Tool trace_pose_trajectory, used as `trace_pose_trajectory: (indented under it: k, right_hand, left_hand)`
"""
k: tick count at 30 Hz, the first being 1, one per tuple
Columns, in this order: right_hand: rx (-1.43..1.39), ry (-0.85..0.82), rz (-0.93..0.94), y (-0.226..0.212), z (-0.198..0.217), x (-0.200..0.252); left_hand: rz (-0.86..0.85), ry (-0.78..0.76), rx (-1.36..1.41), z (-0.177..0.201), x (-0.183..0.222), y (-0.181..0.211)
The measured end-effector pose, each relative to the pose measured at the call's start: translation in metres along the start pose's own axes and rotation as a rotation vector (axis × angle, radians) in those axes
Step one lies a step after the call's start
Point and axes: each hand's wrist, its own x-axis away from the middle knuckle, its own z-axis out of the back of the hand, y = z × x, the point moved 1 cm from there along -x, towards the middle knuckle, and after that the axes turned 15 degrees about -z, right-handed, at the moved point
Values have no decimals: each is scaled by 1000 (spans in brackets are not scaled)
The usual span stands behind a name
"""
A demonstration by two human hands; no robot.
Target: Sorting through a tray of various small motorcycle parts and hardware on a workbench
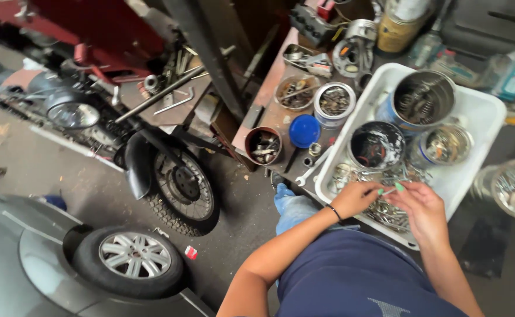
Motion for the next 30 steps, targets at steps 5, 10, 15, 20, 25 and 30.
trace_pose_trajectory:
  k: [5, 10, 15, 20, 25, 30]
  right_hand:
    - [41, 101, 95, -4, 1, 4]
    - [179, 149, 176, -25, -5, 13]
    - [254, 204, 253, -37, 1, 20]
    - [329, 394, 586, -64, 42, 25]
    - [921, 864, 946, -72, 121, 22]
    - [1168, 860, 1007, -62, 159, 6]
  left_hand:
    - [58, -100, 22, 8, -3, 15]
    - [67, -186, 137, 3, -2, 6]
    - [88, -183, 193, 11, -10, 20]
    - [29, -168, 38, 56, -19, 40]
    - [174, 144, -289, 144, -23, 36]
    - [399, 126, -921, 170, -47, -79]
